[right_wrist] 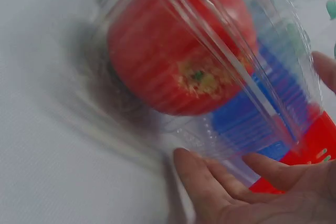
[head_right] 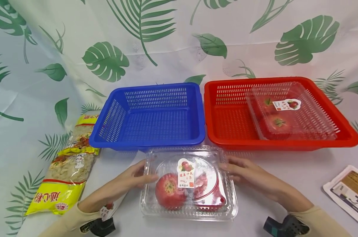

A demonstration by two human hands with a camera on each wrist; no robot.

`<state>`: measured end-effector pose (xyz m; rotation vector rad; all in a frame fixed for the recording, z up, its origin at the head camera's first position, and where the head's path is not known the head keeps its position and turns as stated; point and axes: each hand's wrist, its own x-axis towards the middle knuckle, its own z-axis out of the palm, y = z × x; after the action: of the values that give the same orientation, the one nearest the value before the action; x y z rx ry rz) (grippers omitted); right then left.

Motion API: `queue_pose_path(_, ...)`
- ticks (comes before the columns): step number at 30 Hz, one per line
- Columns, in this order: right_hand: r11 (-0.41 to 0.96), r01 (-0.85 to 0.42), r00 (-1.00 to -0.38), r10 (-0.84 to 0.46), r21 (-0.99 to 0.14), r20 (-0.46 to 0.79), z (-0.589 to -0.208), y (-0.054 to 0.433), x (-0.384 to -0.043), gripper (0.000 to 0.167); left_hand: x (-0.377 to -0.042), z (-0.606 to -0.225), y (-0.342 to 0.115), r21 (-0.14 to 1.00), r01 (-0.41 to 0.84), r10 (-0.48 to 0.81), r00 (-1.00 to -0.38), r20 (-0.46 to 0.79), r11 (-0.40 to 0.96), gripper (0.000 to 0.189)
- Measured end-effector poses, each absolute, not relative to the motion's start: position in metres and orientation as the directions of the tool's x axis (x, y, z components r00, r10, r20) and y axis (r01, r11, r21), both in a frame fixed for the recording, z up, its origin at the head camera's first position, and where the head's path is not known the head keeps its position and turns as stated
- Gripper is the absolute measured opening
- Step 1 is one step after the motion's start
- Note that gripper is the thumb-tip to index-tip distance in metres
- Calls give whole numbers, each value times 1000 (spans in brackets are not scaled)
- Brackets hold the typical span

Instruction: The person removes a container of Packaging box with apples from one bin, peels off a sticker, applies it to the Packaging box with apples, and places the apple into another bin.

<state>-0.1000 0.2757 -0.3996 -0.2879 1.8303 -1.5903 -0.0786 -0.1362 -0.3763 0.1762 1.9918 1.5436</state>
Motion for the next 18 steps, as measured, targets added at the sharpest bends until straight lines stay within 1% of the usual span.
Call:
queue_pose_path(3,167,280,-711,-626,-945,-321,-404,282,-103,53,-75,-378,-137,925,-235,469,-808,-357,299,103)
queue_pose_path(5,163,301,-694,-638,-940,-333,-406,285,-104,51,-74,-380,-138,929,-232,480,-805,-349,287,104)
queue_pose_path(8,184,321,-670,-649,-929,-360,-409,290,-104,55,-72,-382,-137,940,-226,513,-792,-331,256,99)
queue_pose_path(9,179,328,-653,-667,-927,-360,-409,292,-104,56,-72,-382,-136,942,-225,521,-789,-327,250,98)
queue_pose_path(11,164,323,-612,-715,-932,-338,-407,292,-103,55,-72,-383,-136,947,-200,532,-789,-308,251,94)
queue_pose_path(13,152,304,-559,-771,-941,-305,-402,289,-102,53,-72,-381,-137,953,-158,549,-788,-280,260,89)
queue_pose_path(15,121,287,-488,-835,-950,-254,-397,283,-102,52,-74,-377,-136,958,-115,573,-780,-252,264,83)
queue_pose_path(18,112,266,-420,-881,-958,-219,-392,272,-98,51,-77,-369,-134,963,-63,630,-745,-220,262,73)
